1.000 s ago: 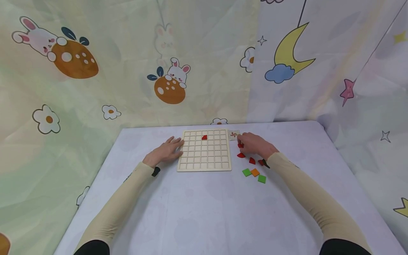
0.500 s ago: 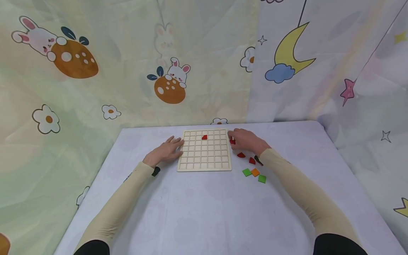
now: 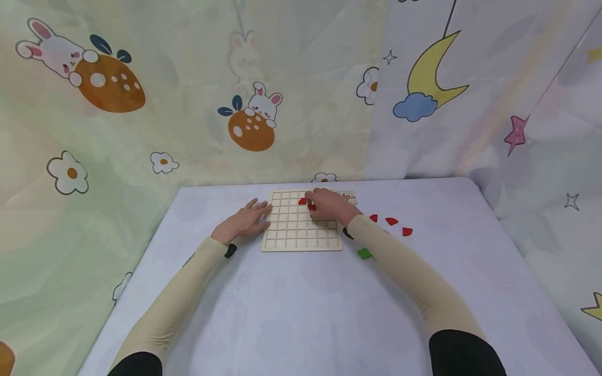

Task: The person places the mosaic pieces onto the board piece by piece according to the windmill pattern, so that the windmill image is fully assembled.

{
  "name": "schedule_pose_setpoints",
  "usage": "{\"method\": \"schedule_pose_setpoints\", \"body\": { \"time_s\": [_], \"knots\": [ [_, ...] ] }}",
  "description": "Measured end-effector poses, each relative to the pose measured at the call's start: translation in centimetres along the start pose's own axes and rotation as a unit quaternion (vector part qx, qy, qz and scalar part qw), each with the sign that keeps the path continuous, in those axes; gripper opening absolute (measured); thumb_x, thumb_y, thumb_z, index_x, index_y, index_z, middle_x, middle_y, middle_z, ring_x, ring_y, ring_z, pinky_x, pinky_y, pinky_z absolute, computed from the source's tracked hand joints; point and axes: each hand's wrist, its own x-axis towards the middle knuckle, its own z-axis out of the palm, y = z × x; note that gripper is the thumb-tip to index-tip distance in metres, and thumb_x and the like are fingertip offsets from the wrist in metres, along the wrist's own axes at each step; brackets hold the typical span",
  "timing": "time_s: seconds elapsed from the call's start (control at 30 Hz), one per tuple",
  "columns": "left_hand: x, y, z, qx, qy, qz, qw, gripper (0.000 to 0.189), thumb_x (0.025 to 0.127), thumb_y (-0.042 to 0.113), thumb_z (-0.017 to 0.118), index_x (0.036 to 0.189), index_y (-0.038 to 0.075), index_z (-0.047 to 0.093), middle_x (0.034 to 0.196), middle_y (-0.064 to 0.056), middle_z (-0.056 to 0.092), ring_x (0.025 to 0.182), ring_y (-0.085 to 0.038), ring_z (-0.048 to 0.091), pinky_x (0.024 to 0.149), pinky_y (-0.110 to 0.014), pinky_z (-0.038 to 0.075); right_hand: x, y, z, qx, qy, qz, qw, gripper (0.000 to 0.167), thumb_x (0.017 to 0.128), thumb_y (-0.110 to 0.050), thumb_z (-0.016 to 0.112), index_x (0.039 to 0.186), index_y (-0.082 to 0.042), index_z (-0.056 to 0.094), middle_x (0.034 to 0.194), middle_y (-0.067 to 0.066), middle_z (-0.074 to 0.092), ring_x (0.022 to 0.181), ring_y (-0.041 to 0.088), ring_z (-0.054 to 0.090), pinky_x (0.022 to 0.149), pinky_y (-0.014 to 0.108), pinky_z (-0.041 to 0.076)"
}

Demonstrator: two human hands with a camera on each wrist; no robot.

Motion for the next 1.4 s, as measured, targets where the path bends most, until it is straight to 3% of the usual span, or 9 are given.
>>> {"method": "schedule_pose_setpoints", "body": {
  "time_s": [0.17,0.5,1.4],
  "knots": [
    [0.0,0.2,-0.1,-0.010,0.000,0.000,1.0000,0.064,0.106,0.044,0.045,0.161,0.018,0.026,0.169,-0.008,0.019,0.158,-0.033,0.003,0.125,-0.058,0.020,0.8,-1.3,0.7,-0.016,0.021,-0.019,0.9995,0.019,0.091,-0.016,0.063,0.109,-0.010,0.060,0.093,0.006,0.059,0.080,0.020,0.053,0.067,0.031,0.048],
    [0.3,0.2,-0.1,-0.009,0.003,-0.006,0.9999,0.065,0.105,0.044,0.046,0.161,0.019,0.026,0.169,-0.007,0.019,0.158,-0.033,0.003,0.125,-0.059,0.020,0.9,-1.7,1.9,-0.029,0.068,-0.005,0.9973,0.016,0.100,-0.023,0.061,0.110,-0.012,0.066,0.103,0.006,0.063,0.094,0.024,0.059,0.075,0.037,0.055],
    [-0.2,0.0,0.0,-0.025,0.001,-0.004,0.9997,0.063,0.105,0.042,0.046,0.161,0.018,0.026,0.169,-0.008,0.019,0.158,-0.033,0.004,0.125,-0.058,0.019,1.2,-1.6,2.0,-0.016,0.055,-0.001,0.9983,0.019,0.099,-0.023,0.064,0.113,-0.010,0.069,0.107,0.007,0.066,0.099,0.026,0.061,0.081,0.037,0.056]
  ]
}}
